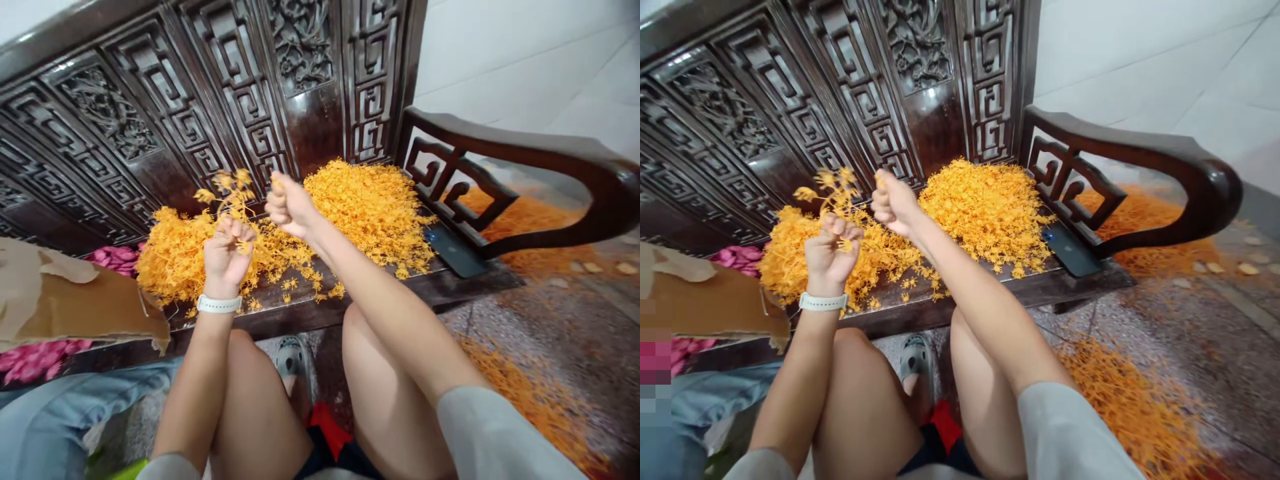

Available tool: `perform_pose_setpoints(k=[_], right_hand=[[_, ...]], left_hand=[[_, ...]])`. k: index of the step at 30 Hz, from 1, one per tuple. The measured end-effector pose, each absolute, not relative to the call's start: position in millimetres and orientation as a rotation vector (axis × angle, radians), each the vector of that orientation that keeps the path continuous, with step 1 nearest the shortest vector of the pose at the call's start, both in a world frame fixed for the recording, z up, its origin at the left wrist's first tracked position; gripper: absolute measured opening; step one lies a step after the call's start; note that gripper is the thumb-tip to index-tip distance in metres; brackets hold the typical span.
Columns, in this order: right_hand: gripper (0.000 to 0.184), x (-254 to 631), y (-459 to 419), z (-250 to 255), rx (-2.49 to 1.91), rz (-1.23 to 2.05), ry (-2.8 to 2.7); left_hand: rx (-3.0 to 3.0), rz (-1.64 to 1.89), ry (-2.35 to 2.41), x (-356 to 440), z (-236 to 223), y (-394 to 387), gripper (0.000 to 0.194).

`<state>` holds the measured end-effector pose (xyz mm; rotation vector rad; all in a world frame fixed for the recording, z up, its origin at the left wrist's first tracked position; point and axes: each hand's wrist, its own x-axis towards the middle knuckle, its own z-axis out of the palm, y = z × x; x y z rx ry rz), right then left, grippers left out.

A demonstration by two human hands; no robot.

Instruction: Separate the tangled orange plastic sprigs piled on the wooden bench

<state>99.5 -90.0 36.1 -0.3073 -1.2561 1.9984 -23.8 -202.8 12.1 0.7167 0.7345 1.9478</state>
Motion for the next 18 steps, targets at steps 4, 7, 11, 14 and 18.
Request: perform_pose_setpoints(k=[4, 7, 11, 14, 18], right_hand=[[0.051, 130.6, -52.9, 32.4, -0.500, 1.602, -1.438], [0.031, 149.0, -29.0, 11.5, -1.026, 0.921, -1.668], [0.036, 154.9, -26.1, -8.4, -1.253, 0.616, -1.944], [0.052, 140.2, -43.2, -4.9, -0.747, 1.260, -2.163], [0.045, 118.5, -72.3, 11.8, -0.267, 1.554, -2.245]], left_hand=[[0.616, 2.034, 0.720, -38.0, 13.8, -206.5, 0.018], [0.623, 1.990, 0.860, -37.2, 4.4, -202.1, 0.019], [0.636, 1.951, 0.879, -24.6, -2.9, -193.7, 0.025], [0.639, 1.951, 0.906, -19.3, -3.3, -189.4, 0.027], [0.642, 1.965, 1.000, -32.0, -6.5, -186.6, 0.031]])
